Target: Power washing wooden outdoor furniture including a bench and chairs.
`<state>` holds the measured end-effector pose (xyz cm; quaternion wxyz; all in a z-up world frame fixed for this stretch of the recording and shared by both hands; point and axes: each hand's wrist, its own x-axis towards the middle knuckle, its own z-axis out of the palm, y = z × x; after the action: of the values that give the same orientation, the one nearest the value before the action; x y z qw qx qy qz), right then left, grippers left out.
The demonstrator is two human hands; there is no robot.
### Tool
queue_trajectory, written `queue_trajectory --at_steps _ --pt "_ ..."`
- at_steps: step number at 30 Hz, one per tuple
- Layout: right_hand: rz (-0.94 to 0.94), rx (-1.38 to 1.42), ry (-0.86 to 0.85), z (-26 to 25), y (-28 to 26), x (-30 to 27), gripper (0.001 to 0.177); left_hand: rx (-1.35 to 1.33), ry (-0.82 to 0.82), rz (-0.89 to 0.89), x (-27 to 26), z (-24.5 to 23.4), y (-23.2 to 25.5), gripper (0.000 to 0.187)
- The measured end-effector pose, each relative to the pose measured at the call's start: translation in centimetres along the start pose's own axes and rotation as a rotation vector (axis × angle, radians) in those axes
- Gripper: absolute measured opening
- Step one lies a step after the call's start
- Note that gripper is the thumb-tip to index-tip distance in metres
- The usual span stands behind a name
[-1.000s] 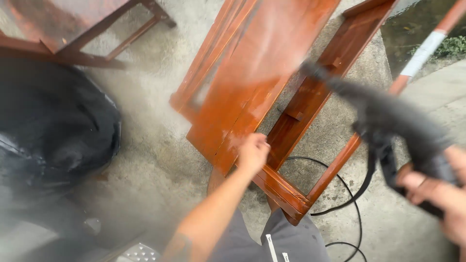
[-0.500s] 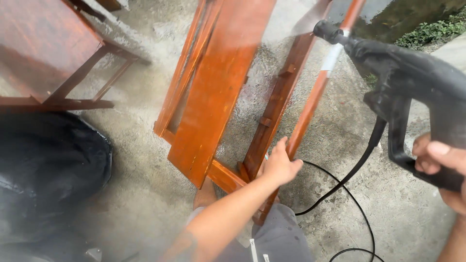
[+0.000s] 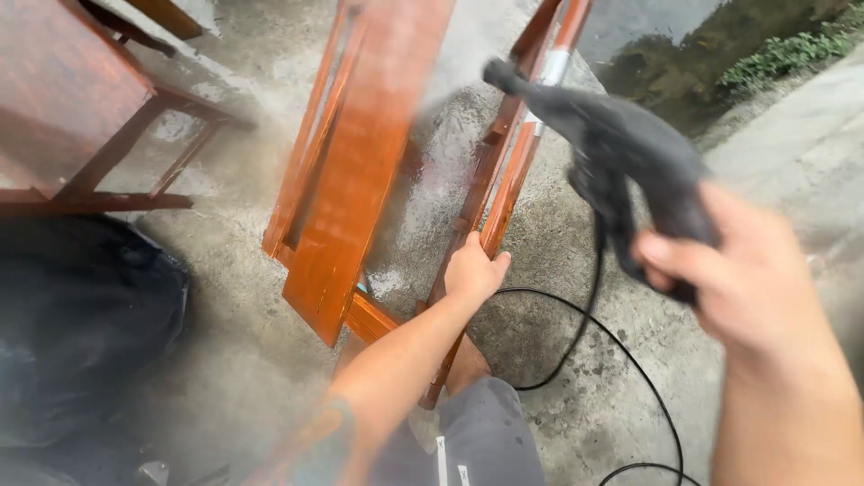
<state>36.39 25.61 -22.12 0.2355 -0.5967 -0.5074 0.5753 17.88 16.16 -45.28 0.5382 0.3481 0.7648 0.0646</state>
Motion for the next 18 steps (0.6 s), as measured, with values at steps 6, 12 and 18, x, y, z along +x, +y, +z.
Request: queue_trajectory --at_steps 6,12,18 --pt "-0.137 -0.215 -0.12 8.8 -4.9 11.8 0.015 0.033 -0.018 -0.024 -1.0 -1.1 0.8 0.053" --pt "-0.011 -0.204 -0.164 15.4 -2.3 26.4 0.01 -0.023 -0.072 -0.005 -0.7 -1.8 0.3 0.052" --pt "0.061 -0.397 -0.144 20.6 -5.0 25.7 0.029 -0.072 -0.09 0.054 -0.3 -1.4 -0.7 0.046"
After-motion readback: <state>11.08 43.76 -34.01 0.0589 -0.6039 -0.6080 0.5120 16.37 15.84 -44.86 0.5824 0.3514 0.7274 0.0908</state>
